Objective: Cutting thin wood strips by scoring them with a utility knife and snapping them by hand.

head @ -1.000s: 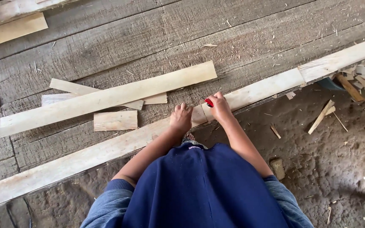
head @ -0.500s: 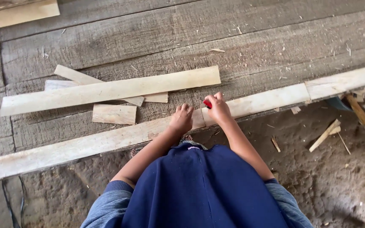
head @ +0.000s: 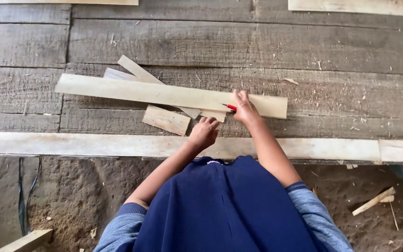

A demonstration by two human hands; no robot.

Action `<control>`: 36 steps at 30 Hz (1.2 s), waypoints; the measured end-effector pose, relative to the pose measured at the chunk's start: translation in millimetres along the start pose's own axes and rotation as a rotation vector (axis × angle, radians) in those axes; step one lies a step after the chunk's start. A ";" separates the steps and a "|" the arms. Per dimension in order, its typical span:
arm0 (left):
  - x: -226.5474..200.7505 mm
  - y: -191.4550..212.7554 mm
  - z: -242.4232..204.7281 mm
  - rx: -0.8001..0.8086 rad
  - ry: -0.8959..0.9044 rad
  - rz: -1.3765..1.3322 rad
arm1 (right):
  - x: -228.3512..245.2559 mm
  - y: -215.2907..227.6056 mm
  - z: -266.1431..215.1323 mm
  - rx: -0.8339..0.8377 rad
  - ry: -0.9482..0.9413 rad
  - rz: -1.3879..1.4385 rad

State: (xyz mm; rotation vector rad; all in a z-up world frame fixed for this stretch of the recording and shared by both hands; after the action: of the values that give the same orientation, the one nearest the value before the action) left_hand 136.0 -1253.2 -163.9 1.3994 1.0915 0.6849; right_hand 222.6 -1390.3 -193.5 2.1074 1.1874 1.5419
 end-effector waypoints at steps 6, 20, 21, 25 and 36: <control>60.2 18.7 18.4 -0.040 0.040 0.173 | -14.9 -5.9 27.7 -0.012 -0.030 0.007; 167.1 30.1 106.5 0.232 0.177 0.299 | 38.0 74.3 41.2 -0.141 -0.103 0.102; 166.5 25.7 115.5 0.233 0.151 0.304 | 31.9 84.2 41.1 -0.155 -0.136 0.086; 134.0 47.3 134.5 0.191 0.132 0.268 | 6.3 109.8 49.5 -0.183 -0.169 0.029; 146.5 -1.8 94.3 0.230 0.300 0.189 | 104.0 14.9 94.9 0.123 -0.048 -0.032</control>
State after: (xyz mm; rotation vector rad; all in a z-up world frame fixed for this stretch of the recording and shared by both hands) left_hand 277.2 -1161.3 -208.2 1.6480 1.3152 0.9521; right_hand 323.5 -1299.8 -152.6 2.1773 1.3233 1.4301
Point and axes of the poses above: each hand's wrist, its own z-axis towards the middle knuckle, its own y-axis out of the back of the hand, x = y × z, the point moved 10 cm from there along z, towards the middle knuckle, and after that the axes turned 11 degrees about z, right-handed, at the moved point
